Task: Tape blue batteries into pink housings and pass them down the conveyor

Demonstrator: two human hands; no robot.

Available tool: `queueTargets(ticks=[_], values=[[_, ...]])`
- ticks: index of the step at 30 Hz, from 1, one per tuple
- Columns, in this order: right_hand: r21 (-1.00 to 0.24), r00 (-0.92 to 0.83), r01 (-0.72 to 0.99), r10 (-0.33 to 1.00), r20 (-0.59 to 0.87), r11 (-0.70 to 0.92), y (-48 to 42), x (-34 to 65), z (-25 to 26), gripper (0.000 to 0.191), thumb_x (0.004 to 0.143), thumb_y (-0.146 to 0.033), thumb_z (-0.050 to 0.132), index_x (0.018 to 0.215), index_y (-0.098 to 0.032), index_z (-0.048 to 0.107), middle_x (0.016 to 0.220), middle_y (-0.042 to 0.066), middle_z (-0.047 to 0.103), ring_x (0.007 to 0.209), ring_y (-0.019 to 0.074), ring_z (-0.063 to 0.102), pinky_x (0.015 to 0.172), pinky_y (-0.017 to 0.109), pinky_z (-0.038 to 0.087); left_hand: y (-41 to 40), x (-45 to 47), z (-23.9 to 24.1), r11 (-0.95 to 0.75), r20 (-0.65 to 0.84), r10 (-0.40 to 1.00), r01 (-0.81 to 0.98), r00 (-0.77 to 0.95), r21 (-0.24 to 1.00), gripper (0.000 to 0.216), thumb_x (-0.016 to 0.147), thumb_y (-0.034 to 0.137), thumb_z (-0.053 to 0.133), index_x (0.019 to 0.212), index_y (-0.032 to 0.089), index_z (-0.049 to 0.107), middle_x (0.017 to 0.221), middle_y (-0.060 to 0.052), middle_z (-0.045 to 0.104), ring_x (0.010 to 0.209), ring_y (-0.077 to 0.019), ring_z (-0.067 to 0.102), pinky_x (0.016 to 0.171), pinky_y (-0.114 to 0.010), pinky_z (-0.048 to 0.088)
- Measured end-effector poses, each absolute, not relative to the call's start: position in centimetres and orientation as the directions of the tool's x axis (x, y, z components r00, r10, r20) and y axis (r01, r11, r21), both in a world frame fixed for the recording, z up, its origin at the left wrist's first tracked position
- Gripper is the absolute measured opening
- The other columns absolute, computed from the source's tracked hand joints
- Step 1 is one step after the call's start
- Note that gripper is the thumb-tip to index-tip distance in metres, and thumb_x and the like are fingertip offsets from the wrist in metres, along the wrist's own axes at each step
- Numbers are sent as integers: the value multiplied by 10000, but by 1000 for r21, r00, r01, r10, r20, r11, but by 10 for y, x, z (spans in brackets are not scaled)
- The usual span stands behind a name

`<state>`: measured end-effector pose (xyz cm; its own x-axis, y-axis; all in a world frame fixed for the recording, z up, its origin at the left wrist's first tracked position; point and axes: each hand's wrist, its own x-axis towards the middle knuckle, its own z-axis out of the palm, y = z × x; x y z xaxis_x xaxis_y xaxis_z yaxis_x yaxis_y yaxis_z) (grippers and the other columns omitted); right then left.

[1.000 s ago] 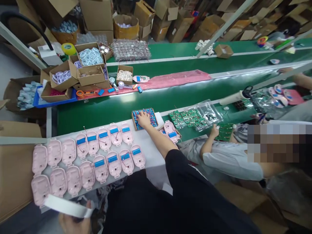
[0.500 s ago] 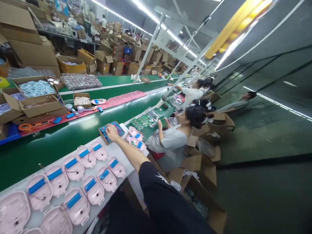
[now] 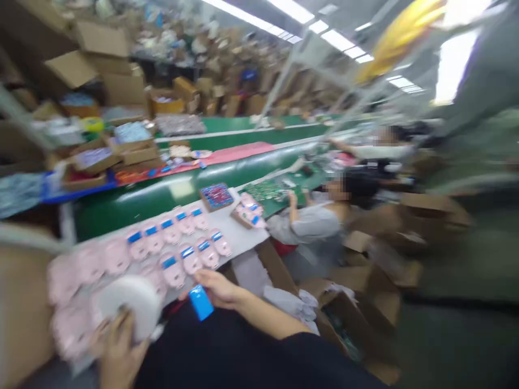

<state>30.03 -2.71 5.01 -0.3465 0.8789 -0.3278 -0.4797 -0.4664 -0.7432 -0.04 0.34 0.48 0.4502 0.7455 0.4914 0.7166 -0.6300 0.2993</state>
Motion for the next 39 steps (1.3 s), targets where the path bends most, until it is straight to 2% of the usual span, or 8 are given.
queueTargets(ticks=[6,14,22,27,30,33,35,39], values=[[-992,-115,-78,989,-89,-99,-24,318,87,407,1036,-626,460,924,-236,495,843,47,708,793,189,672,747,318,517,-39,31,63,-542,386,789,837,478,73,467,819,147,678,1282,202,712,1233,-121,725,1187,-324,545,1083,-451,377],[-879,25,321,925,380,353,13,308,95,319,971,-513,658,853,-236,554,1003,116,727,1016,246,697,892,380,571,-47,53,78,-560,326,782,828,531,-6,617,881,87,645,1456,308,626,1290,-47,730,1090,-312,507,1149,-503,326],[-995,-335,-61,940,-58,-83,14,308,53,345,837,-365,806,1062,-231,582,1074,26,696,1034,190,703,994,374,571,-31,39,95,-598,125,794,801,595,-11,696,885,62,621,1520,337,545,1345,-27,699,1030,-296,505,1113,-491,370],[-828,125,-539,958,-258,-152,11,274,14,375,833,-398,797,993,-255,490,979,12,714,947,177,723,941,387,593,-33,53,89,-484,-53,873,874,485,33,700,811,151,719,1481,299,580,1328,-83,691,941,-307,499,914,-511,430],[-791,304,-610,907,-291,-49,56,284,-8,404,814,-411,805,1062,-251,530,1005,32,736,994,197,728,909,395,605,-46,49,68,-503,-148,845,858,513,102,728,785,94,702,1466,320,584,1262,-78,703,964,-296,514,937,-509,411],[-915,332,-403,930,-157,-11,109,296,-41,430,852,-419,761,1199,-226,593,1192,89,738,1150,228,696,991,420,575,-64,12,42,-342,-144,923,932,357,122,638,789,155,732,1405,294,639,1239,-92,690,991,-306,513,889,-475,418],[-989,88,-91,988,-123,-115,125,284,-69,454,853,-371,768,1255,-213,629,1279,113,727,1217,259,673,1048,436,544,-76,-23,27,-138,-63,988,987,144,86,544,797,259,768,1335,243,691,1219,-115,683,1019,-336,501,858,-464,419],[-781,-439,620,857,-270,72,121,225,-114,422,921,-200,681,1341,-214,647,1384,129,684,1278,293,645,1111,428,486,-98,-73,6,25,35,999,997,-28,71,465,825,347,766,1259,185,725,1193,-136,685,1059,-345,522,932,-472,403]])
